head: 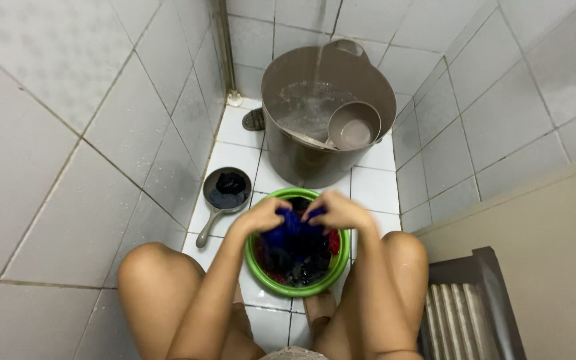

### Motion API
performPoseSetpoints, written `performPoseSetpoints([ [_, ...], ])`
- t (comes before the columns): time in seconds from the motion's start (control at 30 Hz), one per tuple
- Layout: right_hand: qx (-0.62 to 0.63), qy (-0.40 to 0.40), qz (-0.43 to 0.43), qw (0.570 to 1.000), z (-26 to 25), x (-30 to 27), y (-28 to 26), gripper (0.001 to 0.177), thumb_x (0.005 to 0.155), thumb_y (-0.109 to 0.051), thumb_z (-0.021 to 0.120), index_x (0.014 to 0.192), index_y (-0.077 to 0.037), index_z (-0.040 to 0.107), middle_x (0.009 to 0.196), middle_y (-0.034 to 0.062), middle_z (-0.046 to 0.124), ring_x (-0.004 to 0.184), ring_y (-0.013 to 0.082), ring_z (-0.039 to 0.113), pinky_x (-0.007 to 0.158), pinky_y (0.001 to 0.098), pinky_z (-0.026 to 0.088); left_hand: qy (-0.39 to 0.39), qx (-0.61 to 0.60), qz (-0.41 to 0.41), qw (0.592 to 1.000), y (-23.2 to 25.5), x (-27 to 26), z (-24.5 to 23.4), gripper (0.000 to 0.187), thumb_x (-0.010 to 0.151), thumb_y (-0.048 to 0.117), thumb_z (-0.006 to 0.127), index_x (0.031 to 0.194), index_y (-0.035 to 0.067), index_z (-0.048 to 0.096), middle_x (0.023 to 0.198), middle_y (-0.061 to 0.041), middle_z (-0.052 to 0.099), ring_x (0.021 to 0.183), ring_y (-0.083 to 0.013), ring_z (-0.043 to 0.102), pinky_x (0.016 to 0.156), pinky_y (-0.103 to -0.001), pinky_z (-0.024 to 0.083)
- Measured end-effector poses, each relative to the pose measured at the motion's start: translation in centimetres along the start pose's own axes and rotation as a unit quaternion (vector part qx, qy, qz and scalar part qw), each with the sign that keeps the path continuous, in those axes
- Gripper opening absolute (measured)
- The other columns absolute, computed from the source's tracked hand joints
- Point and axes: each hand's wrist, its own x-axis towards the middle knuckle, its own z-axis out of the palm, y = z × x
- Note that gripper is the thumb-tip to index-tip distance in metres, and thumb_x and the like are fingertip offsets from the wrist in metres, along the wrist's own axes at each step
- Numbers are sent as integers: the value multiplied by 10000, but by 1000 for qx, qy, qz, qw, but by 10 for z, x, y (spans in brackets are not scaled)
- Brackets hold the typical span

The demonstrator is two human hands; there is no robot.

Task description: The person washes clothes in a green bucket by hand, scrubbing them and rinsing them with water from a large container using a scoop.

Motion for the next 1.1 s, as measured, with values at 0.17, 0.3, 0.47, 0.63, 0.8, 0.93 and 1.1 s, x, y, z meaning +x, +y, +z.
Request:
performPoseSetpoints([
  [0.17,50,134,-122,982,-70,-103,-112,198,840,-9,726,1020,-34,805,841,81,805,646,151,745,580,286,631,26,-107,140,984,156,-39,-84,199,814,16,584,977,2,698,836,-45,707,824,-108,630,749,-281,521],
  [0.3,68,246,-224,941,-99,-148,-159,177,869,15,714,1024,-11,795,897,86,792,720,143,735,625,277,613,61,-213,199,954,239,-61,-125,141,916,80,629,1025,16,691,912,17,694,865,-50,609,759,-241,513],
  [0.47,84,306,-270,909,-104,-159,-172,176,890,36,684,1044,9,766,978,81,773,805,135,729,659,270,612,89,-174,247,949,268,-67,-137,83,945,91,625,996,27,638,893,14,620,872,-60,566,771,-255,499],
  [0.63,35,242,-133,961,-76,-101,-113,152,848,-4,712,991,-15,763,805,95,766,655,140,731,603,277,604,79,-47,227,969,193,-40,-89,288,864,170,714,1082,46,574,938,-64,616,884,-182,602,782,-329,516],
  [0.8,-30,180,-36,983,-8,20,4,226,788,32,691,995,-25,762,840,137,773,609,226,742,573,350,614,-4,32,49,998,43,16,11,517,737,293,833,1157,71,629,1048,-180,744,976,-335,717,908,-420,552],
  [0.93,2,71,202,977,69,118,97,343,792,88,617,1059,-56,777,952,205,785,721,310,776,576,390,629,-110,193,-158,962,-68,48,99,522,759,322,791,1239,121,735,1263,-167,709,1209,-381,673,1030,-460,531],
  [1.1,-234,-133,167,948,160,190,173,392,828,-144,677,1175,29,737,1211,257,690,1097,355,693,921,438,551,-225,241,-259,908,-124,49,171,1067,814,298,815,1662,259,170,1682,-217,-49,1481,-614,-247,1087,-884,164],
])
